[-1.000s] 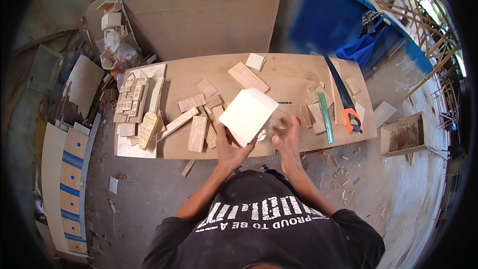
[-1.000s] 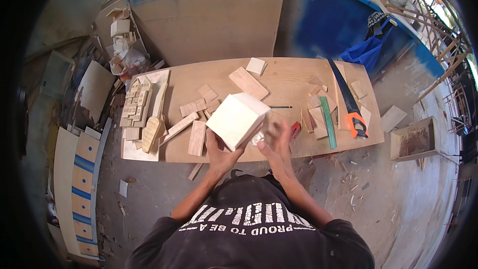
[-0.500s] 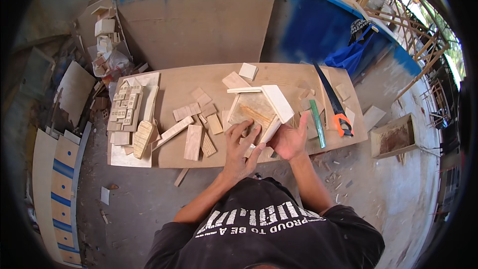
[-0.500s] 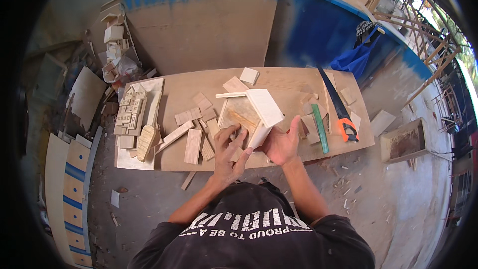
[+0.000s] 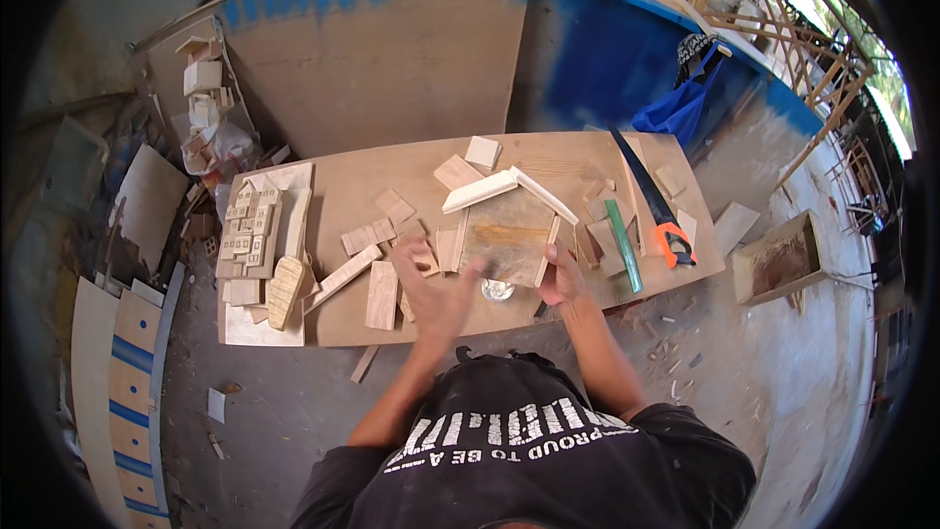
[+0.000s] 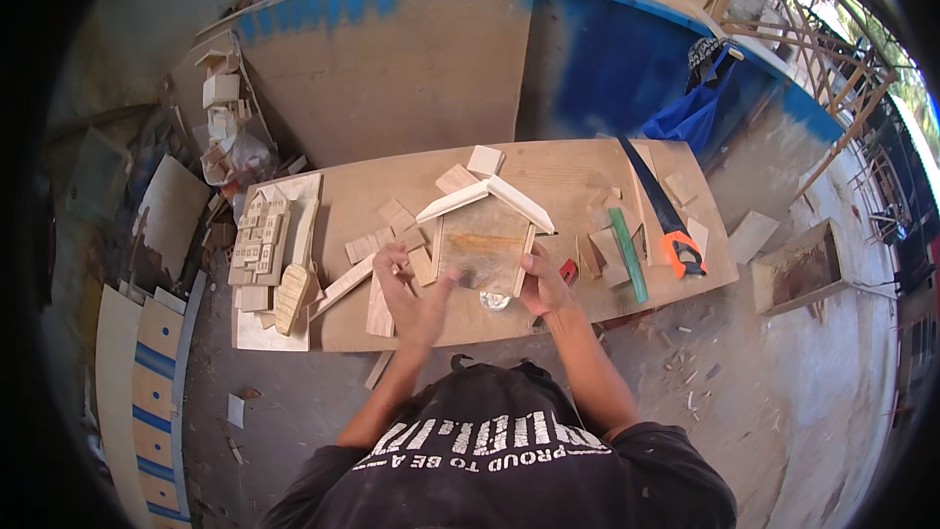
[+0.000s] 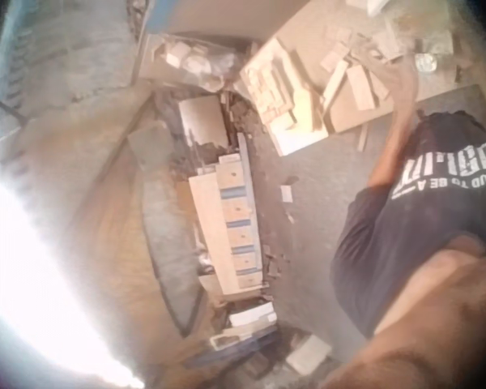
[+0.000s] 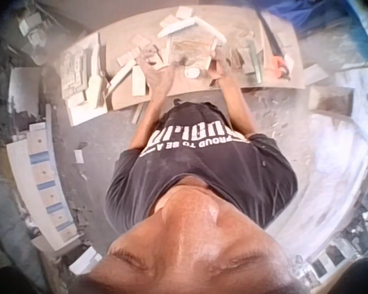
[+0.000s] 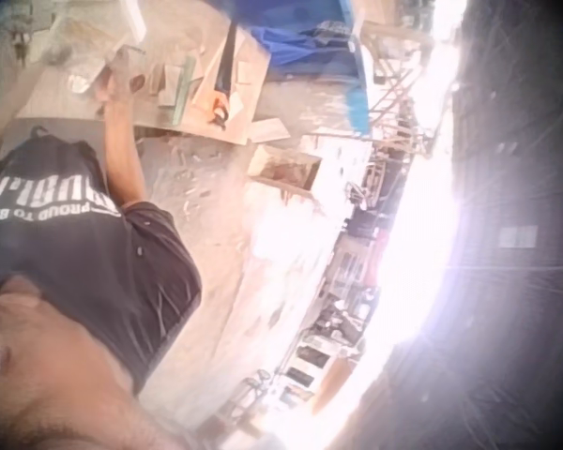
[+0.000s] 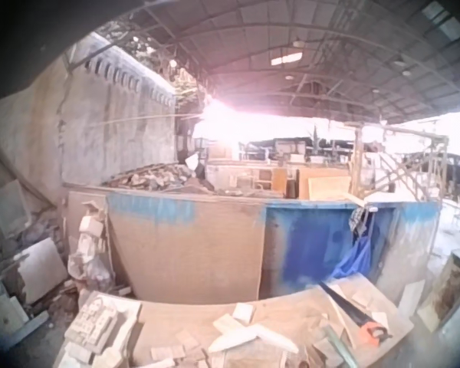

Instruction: The person applies glue with a small stick to several wooden pieces and then assembles them to form a birdhouse structure on a workbench.

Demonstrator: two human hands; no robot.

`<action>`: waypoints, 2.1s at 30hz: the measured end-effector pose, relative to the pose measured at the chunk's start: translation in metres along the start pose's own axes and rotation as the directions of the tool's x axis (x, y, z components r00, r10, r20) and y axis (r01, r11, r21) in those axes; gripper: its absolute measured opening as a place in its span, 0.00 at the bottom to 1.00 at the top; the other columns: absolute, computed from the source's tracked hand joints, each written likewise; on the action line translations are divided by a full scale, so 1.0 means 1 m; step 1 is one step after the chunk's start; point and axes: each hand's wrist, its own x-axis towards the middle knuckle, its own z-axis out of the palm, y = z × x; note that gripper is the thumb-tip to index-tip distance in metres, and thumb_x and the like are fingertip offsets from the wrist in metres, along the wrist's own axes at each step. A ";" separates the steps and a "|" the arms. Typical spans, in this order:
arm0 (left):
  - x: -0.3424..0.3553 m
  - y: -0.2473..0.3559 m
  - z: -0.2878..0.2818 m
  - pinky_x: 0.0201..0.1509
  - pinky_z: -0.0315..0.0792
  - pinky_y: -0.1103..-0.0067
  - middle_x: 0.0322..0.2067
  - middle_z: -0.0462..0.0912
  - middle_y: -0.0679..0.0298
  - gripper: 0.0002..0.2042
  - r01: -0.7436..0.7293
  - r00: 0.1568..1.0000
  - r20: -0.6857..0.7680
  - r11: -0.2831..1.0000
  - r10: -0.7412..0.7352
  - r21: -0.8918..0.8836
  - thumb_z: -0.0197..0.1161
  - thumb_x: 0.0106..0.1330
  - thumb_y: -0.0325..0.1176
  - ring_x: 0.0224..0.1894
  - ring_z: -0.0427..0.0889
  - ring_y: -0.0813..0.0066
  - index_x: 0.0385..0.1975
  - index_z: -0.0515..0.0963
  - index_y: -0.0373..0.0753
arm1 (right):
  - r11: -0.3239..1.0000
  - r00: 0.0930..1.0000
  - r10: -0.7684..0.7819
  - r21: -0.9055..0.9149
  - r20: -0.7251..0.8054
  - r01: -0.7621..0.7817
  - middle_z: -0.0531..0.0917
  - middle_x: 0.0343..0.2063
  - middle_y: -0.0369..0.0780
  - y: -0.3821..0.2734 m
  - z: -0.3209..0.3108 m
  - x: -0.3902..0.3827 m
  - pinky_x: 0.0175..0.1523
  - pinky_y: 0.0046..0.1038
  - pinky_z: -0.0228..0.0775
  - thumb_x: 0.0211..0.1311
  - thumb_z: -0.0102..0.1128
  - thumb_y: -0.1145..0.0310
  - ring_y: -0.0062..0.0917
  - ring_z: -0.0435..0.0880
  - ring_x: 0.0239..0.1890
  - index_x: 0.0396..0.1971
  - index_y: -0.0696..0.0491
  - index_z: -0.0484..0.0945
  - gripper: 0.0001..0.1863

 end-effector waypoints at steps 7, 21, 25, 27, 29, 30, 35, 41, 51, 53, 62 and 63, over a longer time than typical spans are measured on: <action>0.045 -0.056 -0.002 0.66 0.69 0.71 0.62 0.73 0.56 0.41 0.622 0.668 0.703 0.700 -0.242 -0.351 0.76 0.54 0.24 0.62 0.74 0.67 0.69 0.62 0.30 | 0.993 0.992 0.114 0.003 0.060 -0.114 0.76 0.61 0.45 0.007 -0.044 0.025 0.67 0.40 0.71 0.60 0.70 0.54 0.33 0.76 0.64 0.68 0.62 0.63 0.42; 0.068 -0.155 0.017 0.67 0.71 0.69 0.59 0.79 0.55 0.41 0.234 0.754 0.604 0.965 -0.257 0.119 0.79 0.48 0.24 0.61 0.77 0.64 0.66 0.67 0.33 | 0.732 0.984 0.177 -0.672 0.030 -0.111 0.73 0.65 0.37 0.011 -0.099 0.079 0.74 0.30 0.58 0.50 0.75 0.80 0.25 0.68 0.68 0.70 0.56 0.64 0.45; 0.067 -0.190 0.019 0.66 0.72 0.69 0.58 0.80 0.57 0.40 0.307 0.749 0.612 0.952 -0.254 0.020 0.78 0.49 0.24 0.60 0.77 0.65 0.65 0.68 0.37 | 0.687 0.975 0.216 -0.717 0.046 -0.119 0.72 0.66 0.36 0.029 -0.114 0.094 0.75 0.31 0.57 0.49 0.77 0.79 0.25 0.67 0.69 0.71 0.54 0.63 0.47; 0.065 -0.195 0.021 0.66 0.73 0.68 0.59 0.79 0.56 0.39 0.350 0.764 0.596 0.935 -0.248 -0.060 0.77 0.50 0.24 0.60 0.78 0.64 0.66 0.68 0.36 | 0.691 0.971 0.238 -0.708 0.029 -0.148 0.72 0.67 0.36 0.037 -0.121 0.095 0.75 0.31 0.56 0.46 0.78 0.78 0.25 0.67 0.70 0.72 0.53 0.62 0.50; 0.067 -0.200 0.022 0.66 0.73 0.68 0.60 0.78 0.55 0.39 0.303 0.758 0.600 0.953 -0.257 0.024 0.76 0.51 0.24 0.60 0.78 0.62 0.66 0.67 0.36 | 0.684 0.971 0.238 -0.711 0.005 -0.164 0.72 0.67 0.37 0.040 -0.126 0.096 0.75 0.32 0.56 0.46 0.78 0.78 0.25 0.67 0.70 0.72 0.53 0.62 0.50; 0.067 -0.202 0.020 0.66 0.73 0.67 0.60 0.77 0.53 0.39 0.253 0.753 0.602 0.961 -0.267 0.110 0.75 0.52 0.25 0.60 0.77 0.60 0.67 0.66 0.36 | 0.679 0.971 0.238 -0.712 -0.017 -0.179 0.72 0.67 0.37 0.041 -0.127 0.096 0.76 0.32 0.55 0.46 0.78 0.78 0.26 0.67 0.70 0.72 0.53 0.62 0.50; 0.068 -0.202 -0.022 0.65 0.74 0.67 0.66 0.71 0.54 0.42 0.071 0.783 0.575 0.953 -0.237 0.296 0.75 0.52 0.25 0.62 0.77 0.62 0.69 0.62 0.36 | 0.391 0.986 0.164 -0.918 0.009 -0.056 0.71 0.68 0.42 0.014 -0.141 0.086 0.76 0.35 0.54 0.49 0.77 0.72 0.31 0.66 0.72 0.69 0.51 0.66 0.45; 0.099 -0.108 -0.034 0.72 0.64 0.63 0.70 0.65 0.51 0.42 -0.026 0.826 0.560 0.988 -0.063 0.149 0.80 0.48 0.34 0.72 0.64 0.53 0.65 0.66 0.40 | 0.074 0.952 0.007 -0.950 0.305 0.304 0.67 0.70 0.46 -0.043 -0.037 0.078 0.76 0.39 0.55 0.48 0.77 0.62 0.41 0.61 0.74 0.66 0.48 0.71 0.42; 0.114 -0.111 0.002 0.68 0.70 0.66 0.65 0.73 0.54 0.34 -0.179 0.687 0.726 0.961 -0.032 0.213 0.83 0.43 0.34 0.65 0.74 0.53 0.53 0.74 0.39 | 0.033 0.909 0.183 -0.926 0.375 0.376 0.68 0.70 0.46 -0.027 -0.045 0.109 0.75 0.40 0.60 0.46 0.79 0.61 0.42 0.65 0.72 0.61 0.48 0.78 0.37; 0.115 -0.110 0.002 0.73 0.66 0.61 0.69 0.69 0.54 0.33 -0.137 0.666 0.743 0.971 -0.056 0.196 0.83 0.44 0.33 0.70 0.68 0.52 0.51 0.73 0.41 | 0.047 0.909 0.183 -0.927 0.375 0.373 0.68 0.70 0.46 -0.026 -0.048 0.109 0.75 0.40 0.60 0.46 0.79 0.61 0.42 0.65 0.72 0.61 0.48 0.78 0.37; 0.120 -0.105 0.003 0.73 0.66 0.61 0.69 0.69 0.54 0.33 -0.124 0.657 0.750 0.970 -0.077 0.209 0.84 0.43 0.33 0.70 0.69 0.51 0.50 0.74 0.40 | 0.053 0.907 0.180 -0.924 0.382 0.379 0.68 0.70 0.47 -0.025 -0.048 0.110 0.74 0.40 0.60 0.45 0.79 0.60 0.43 0.66 0.72 0.62 0.47 0.77 0.39; 0.119 -0.105 0.002 0.73 0.66 0.61 0.69 0.69 0.54 0.33 -0.124 0.655 0.752 0.970 -0.079 0.210 0.84 0.43 0.33 0.70 0.69 0.51 0.50 0.74 0.40 | 0.052 0.904 0.177 -0.921 0.390 0.387 0.68 0.70 0.47 -0.025 -0.048 0.110 0.74 0.40 0.60 0.45 0.79 0.59 0.44 0.66 0.72 0.62 0.47 0.77 0.39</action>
